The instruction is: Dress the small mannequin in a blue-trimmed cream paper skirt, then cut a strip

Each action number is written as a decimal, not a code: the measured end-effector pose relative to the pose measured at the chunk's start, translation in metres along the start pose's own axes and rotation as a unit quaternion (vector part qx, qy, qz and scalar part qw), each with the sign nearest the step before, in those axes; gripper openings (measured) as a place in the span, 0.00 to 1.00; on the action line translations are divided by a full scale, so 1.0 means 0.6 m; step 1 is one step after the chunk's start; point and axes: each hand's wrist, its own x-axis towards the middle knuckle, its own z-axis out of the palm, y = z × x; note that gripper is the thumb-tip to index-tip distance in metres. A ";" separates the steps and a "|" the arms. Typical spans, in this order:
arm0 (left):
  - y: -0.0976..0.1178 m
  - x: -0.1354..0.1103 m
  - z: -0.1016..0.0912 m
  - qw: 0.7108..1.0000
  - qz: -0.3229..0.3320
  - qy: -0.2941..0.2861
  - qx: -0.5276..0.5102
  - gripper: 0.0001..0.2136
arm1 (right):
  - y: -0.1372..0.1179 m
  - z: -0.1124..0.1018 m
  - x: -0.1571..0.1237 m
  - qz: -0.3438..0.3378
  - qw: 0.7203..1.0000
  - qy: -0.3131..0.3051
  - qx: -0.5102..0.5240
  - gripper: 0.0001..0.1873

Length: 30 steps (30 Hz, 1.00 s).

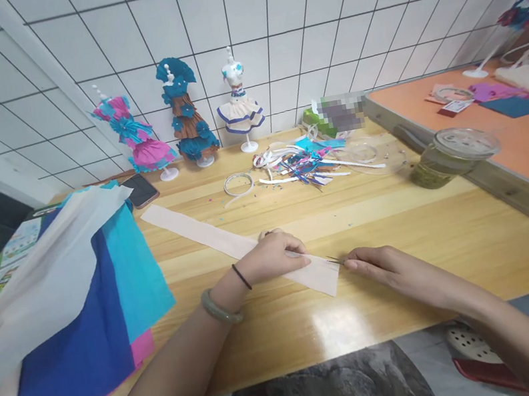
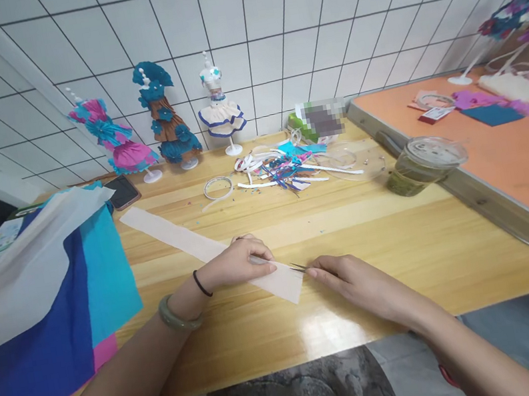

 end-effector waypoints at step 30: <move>-0.002 0.000 0.000 1.000 0.002 -0.005 0.005 0.07 | -0.008 0.018 0.000 0.004 0.999 0.024 -0.027 0.23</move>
